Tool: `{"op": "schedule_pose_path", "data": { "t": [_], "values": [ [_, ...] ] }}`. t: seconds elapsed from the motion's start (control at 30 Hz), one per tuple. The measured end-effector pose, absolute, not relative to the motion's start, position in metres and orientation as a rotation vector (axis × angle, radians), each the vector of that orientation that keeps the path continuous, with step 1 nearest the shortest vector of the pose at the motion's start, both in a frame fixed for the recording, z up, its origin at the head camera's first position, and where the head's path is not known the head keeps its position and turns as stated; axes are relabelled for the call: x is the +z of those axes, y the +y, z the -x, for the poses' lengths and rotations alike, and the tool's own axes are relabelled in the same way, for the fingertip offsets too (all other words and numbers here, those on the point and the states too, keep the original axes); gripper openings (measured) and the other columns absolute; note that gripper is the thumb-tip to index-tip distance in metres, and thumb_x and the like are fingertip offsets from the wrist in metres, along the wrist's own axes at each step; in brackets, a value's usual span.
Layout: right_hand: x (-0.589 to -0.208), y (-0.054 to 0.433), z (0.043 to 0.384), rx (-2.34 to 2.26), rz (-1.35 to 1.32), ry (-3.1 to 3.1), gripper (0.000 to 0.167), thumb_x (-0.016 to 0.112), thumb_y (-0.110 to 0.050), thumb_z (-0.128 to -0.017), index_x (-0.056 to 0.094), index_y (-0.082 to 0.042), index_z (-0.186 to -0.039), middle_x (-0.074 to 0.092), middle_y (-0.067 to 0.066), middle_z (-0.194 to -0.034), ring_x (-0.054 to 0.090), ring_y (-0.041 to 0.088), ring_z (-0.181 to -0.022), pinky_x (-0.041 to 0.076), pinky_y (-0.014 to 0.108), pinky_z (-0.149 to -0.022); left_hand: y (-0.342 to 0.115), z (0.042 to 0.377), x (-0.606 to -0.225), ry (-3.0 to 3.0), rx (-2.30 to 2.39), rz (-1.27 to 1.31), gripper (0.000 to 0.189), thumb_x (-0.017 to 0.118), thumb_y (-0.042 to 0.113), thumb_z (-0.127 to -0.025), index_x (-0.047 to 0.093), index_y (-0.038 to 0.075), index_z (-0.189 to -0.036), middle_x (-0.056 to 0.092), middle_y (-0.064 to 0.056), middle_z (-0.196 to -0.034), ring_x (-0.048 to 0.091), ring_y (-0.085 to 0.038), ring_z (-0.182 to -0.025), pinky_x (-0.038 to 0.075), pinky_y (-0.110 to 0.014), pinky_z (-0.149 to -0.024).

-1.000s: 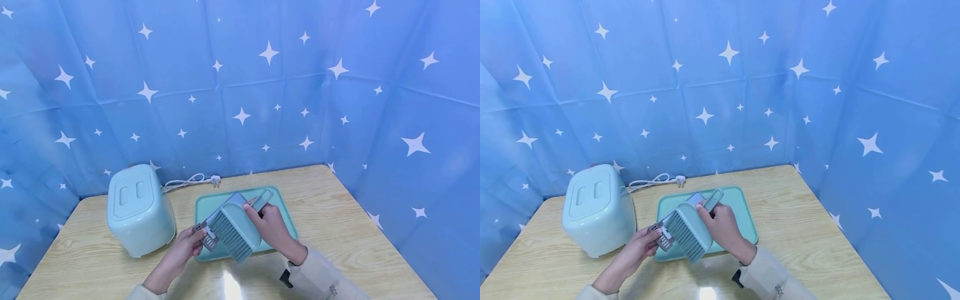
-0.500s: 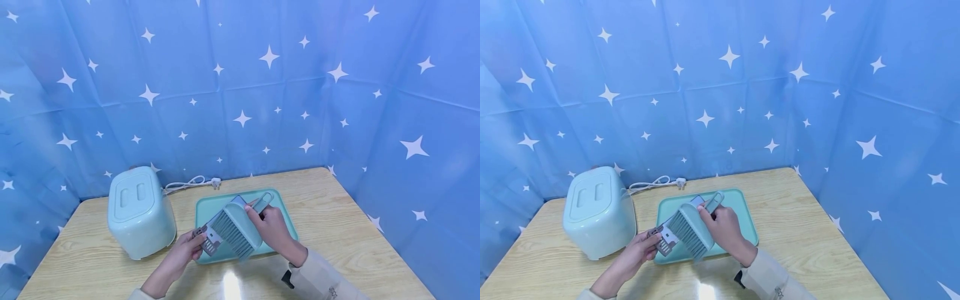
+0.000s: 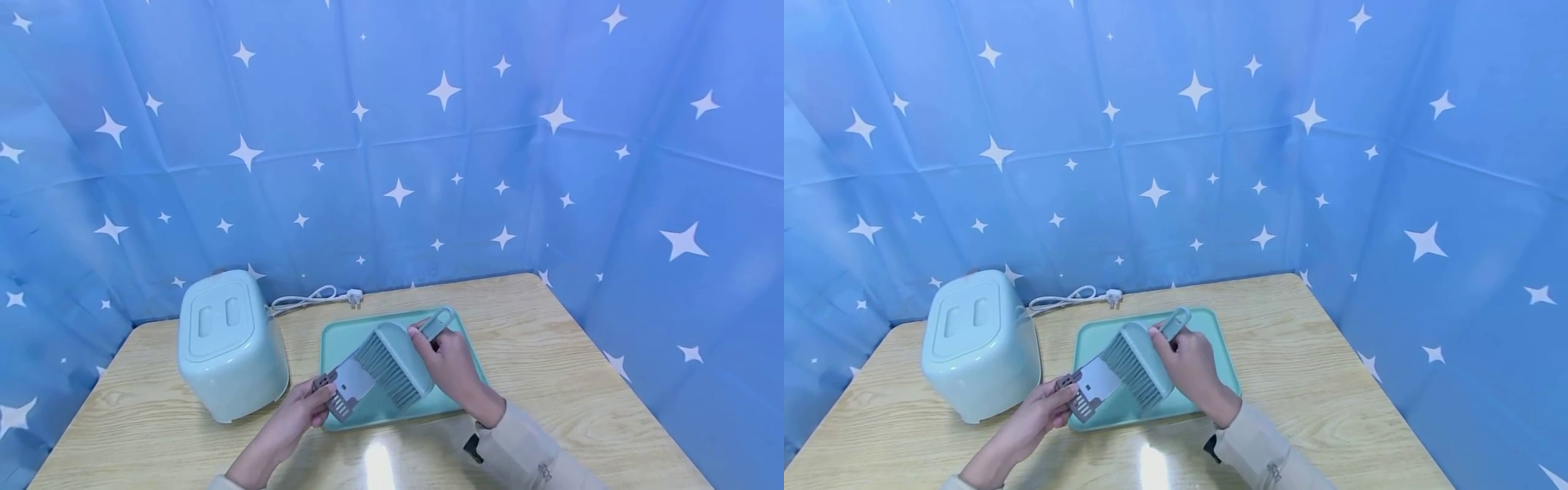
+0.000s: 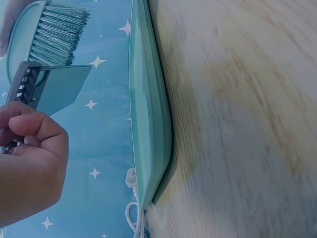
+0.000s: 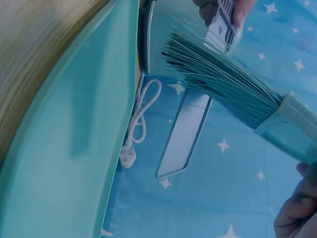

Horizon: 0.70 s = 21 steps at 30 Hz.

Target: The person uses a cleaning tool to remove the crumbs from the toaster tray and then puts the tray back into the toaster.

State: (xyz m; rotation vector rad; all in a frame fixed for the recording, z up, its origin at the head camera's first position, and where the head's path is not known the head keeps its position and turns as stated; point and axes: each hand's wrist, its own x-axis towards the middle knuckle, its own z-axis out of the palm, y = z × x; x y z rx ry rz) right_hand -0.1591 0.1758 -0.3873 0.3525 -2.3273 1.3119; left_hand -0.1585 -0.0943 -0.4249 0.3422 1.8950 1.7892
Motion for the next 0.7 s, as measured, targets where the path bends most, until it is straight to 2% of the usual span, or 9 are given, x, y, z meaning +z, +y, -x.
{"op": "schedule_pose_path", "data": {
  "t": [0.43, 0.7],
  "values": [
    [-0.390, 0.188, 0.174, 1.207, -0.296, -2.333, 0.022, 0.054, -0.019, -0.099, 0.068, -0.002, -0.101, 0.045, -0.002, -0.055, 0.041, -0.002, -0.043, 0.040, 0.021, -0.041, -0.095, 0.158, -0.425, 1.889, 1.774, -0.360, 0.047, 0.046, 0.024, -0.101, 0.047, -0.012, -0.131, 0.055, 0.009, -0.079, 0.037, -0.003, -0.056, 0.034, -0.019, -0.059],
    [-0.394, 0.198, 0.181, 1.202, -0.260, -2.321, 0.023, 0.053, -0.019, -0.099, 0.068, -0.002, -0.101, 0.040, -0.002, -0.052, 0.038, 0.000, -0.040, 0.038, 0.022, -0.039, -0.097, 0.158, -0.427, 1.896, 1.761, -0.408, 0.045, 0.047, 0.021, -0.100, 0.048, -0.014, -0.128, 0.044, 0.010, -0.070, 0.036, -0.003, -0.055, 0.032, -0.020, -0.058]
  ]
}}
